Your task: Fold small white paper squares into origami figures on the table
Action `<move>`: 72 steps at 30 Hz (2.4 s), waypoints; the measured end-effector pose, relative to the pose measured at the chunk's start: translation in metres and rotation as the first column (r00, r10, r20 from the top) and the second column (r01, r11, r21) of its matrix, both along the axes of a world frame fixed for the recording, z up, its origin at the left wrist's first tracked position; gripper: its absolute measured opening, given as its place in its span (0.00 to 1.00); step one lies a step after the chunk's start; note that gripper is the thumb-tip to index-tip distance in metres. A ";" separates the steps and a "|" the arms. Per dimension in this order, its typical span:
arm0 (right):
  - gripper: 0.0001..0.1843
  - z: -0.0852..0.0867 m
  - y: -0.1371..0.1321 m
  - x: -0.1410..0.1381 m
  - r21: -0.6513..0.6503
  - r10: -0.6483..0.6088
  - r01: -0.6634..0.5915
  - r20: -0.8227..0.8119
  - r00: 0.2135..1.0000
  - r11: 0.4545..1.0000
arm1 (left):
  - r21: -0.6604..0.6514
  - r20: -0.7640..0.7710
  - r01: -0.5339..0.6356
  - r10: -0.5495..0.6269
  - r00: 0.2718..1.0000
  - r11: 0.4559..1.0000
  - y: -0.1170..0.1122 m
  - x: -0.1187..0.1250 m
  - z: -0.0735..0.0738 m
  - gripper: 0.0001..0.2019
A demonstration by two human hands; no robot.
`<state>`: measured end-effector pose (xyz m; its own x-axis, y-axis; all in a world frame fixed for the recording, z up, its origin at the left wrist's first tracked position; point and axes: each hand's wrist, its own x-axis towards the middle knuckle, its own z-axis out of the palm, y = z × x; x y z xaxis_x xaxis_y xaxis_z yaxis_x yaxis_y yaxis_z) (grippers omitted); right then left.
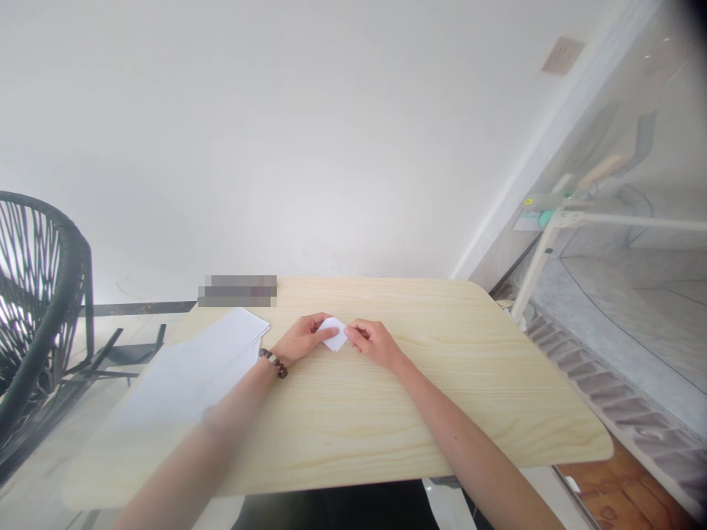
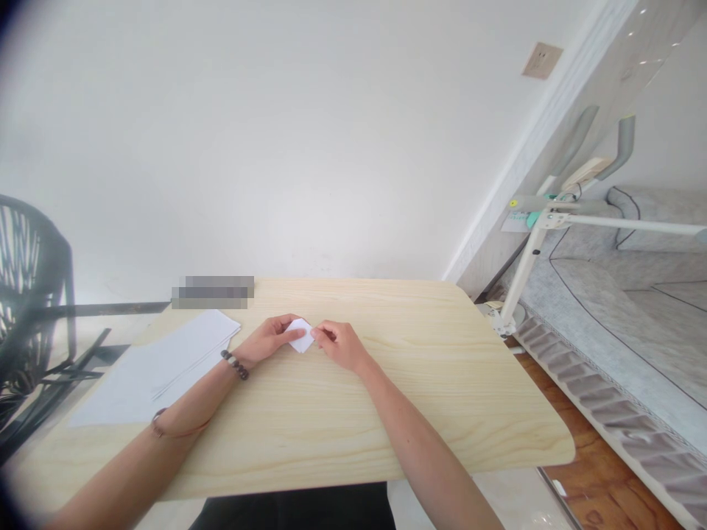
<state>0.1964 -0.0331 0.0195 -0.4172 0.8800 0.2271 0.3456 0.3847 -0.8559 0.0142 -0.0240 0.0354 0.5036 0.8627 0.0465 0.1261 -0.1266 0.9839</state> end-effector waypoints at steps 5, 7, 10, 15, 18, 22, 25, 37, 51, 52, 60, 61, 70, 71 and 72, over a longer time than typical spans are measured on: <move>0.16 -0.001 0.001 0.000 -0.014 -0.013 0.012 -0.021 1.000 1.000 | -0.016 0.026 0.026 -0.025 0.999 1.000 0.001 0.000 -0.001 0.11; 0.16 -0.001 0.001 0.000 -0.020 -0.014 0.014 -0.024 1.000 1.000 | -0.019 0.032 0.032 -0.032 0.999 0.999 0.001 0.000 -0.002 0.10; 0.16 -0.001 0.000 0.000 -0.026 -0.018 0.017 -0.026 1.000 1.000 | -0.026 0.030 0.038 -0.037 0.999 0.999 0.001 -0.001 -0.003 0.10; 0.15 0.000 0.001 0.000 -0.035 -0.011 0.010 -0.032 0.999 0.999 | -0.017 0.037 -0.023 0.023 0.999 1.000 0.002 0.000 -0.004 0.11; 0.15 0.000 0.000 0.000 -0.003 0.004 -0.004 -0.009 1.000 1.000 | -0.027 0.058 -0.080 0.081 0.995 0.996 0.002 0.001 -0.005 0.12; 0.15 0.001 0.000 0.001 -0.004 0.025 -0.025 0.021 0.999 1.000 | -0.046 0.087 -0.098 0.101 0.991 0.994 0.002 0.003 -0.004 0.13; 0.16 0.001 -0.001 0.001 -0.033 0.040 -0.039 0.013 0.999 0.999 | -0.042 0.088 -0.078 0.082 0.993 0.996 0.001 0.003 -0.002 0.12; 0.11 -0.001 0.001 0.000 -0.016 -0.008 0.008 -0.008 1.000 1.000 | -0.091 0.144 -0.065 0.077 0.986 0.994 0.002 0.004 -0.005 0.15; 0.13 0.001 -0.001 -0.001 -0.077 0.008 -0.011 -0.038 0.999 0.997 | -0.003 0.035 -0.020 0.020 0.999 1.000 0.000 0.002 0.000 0.10; 0.13 0.001 -0.001 -0.001 -0.076 0.011 -0.014 -0.041 0.999 0.997 | 0.007 0.018 -0.018 0.018 1.000 1.000 0.000 0.002 0.000 0.10; 0.11 -0.002 0.001 0.001 -0.037 0.017 -0.016 0.010 1.000 0.999 | 0.063 -0.085 -0.053 0.058 0.995 0.997 -0.002 0.002 0.002 0.13; 0.11 -0.002 0.001 0.001 -0.032 0.018 -0.018 0.017 1.000 0.999 | 0.070 -0.091 -0.058 0.064 0.994 0.996 -0.002 0.002 0.002 0.14; 0.11 -0.002 0.001 0.000 -0.041 -0.010 0.010 0.005 1.000 0.999 | 0.074 -0.089 -0.071 0.078 0.993 0.995 -0.003 0.004 0.002 0.15; 0.11 -0.003 0.002 0.000 -0.050 -0.017 0.017 -0.006 1.000 0.999 | 0.073 -0.089 -0.070 0.077 0.993 0.995 -0.003 0.004 0.002 0.15; 0.11 -0.003 0.002 0.000 -0.059 -0.025 0.024 -0.019 0.999 0.998 | 0.073 -0.088 -0.067 0.073 0.993 0.995 -0.003 0.004 0.003 0.14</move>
<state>0.1967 -0.0312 0.0160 -0.3911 0.9019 0.1832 0.3368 0.3256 -0.8835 0.0181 -0.0275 0.0379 0.4471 0.8921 0.0643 0.2255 -0.1820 0.9571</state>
